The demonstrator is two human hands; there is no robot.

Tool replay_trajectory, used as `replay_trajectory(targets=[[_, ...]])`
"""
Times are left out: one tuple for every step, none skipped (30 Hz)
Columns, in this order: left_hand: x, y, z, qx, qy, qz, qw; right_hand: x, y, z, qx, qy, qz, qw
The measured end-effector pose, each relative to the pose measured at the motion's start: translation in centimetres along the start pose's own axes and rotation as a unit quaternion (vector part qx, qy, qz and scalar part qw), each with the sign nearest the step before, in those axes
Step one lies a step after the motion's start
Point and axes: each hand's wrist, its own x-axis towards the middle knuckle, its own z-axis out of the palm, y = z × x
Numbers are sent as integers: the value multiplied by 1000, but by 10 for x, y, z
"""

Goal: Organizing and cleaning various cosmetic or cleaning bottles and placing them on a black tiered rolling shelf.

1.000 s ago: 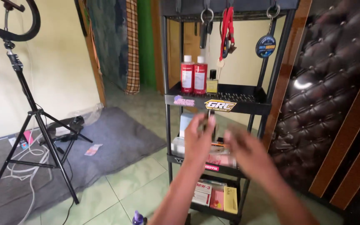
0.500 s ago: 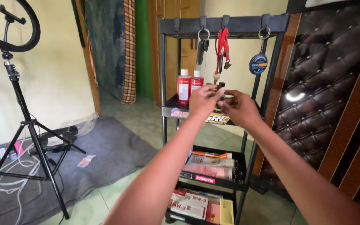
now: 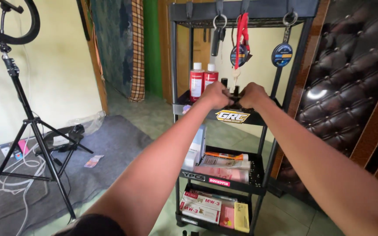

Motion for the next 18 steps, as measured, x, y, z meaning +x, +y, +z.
replay_trajectory(targets=[[9, -9, 4, 0, -1, -3, 1000, 9, 5, 7, 1, -3, -1, 1000], [18, -18, 8, 32, -10, 7, 999, 19, 11, 15, -44, -24, 10, 999], [30, -24, 12, 63, -19, 21, 998, 29, 18, 19, -90, -42, 23, 995], [28, -22, 11, 62, -19, 22, 998, 37, 25, 26, -91, -42, 24, 995], [27, -20, 11, 65, -25, -8, 998, 45, 33, 32, -55, -15, 17, 998], [25, -18, 11, 68, -30, -37, 997, 53, 41, 39, -18, 13, 10, 1000], [28, -21, 15, 67, -32, -39, 997, 55, 43, 43, -18, 10, 11, 1000], [31, -25, 19, 84, -48, -26, 995, 58, 45, 47, 6, 11, 21, 1000], [35, -28, 23, 102, -64, -13, 993, 62, 47, 51, 30, 13, 31, 999], [35, -30, 24, 101, -65, -14, 993, 65, 49, 54, 30, 11, 32, 999], [35, -30, 25, 101, -54, -29, 993, 69, 52, 56, 19, 43, 1, 999], [35, -30, 26, 102, -42, -43, 993, 73, 54, 57, 9, 75, -31, 997], [34, -28, 25, 102, -43, -44, 993, 71, 49, 53, 9, 74, -31, 997], [33, -26, 24, 106, -53, -48, 992, 69, 45, 49, 1, 47, -17, 999], [32, -24, 22, 110, -62, -52, 991, 68, 40, 45, -8, 21, -4, 1000], [29, -20, 18, 110, -63, -53, 990, 68, 37, 41, -7, 20, -3, 1000], [25, -16, 15, 122, -87, -60, 987, 67, 33, 39, -30, 3, -5, 1000], [21, -12, 11, 134, -110, -66, 983, 67, 28, 36, -53, -15, -6, 998]])
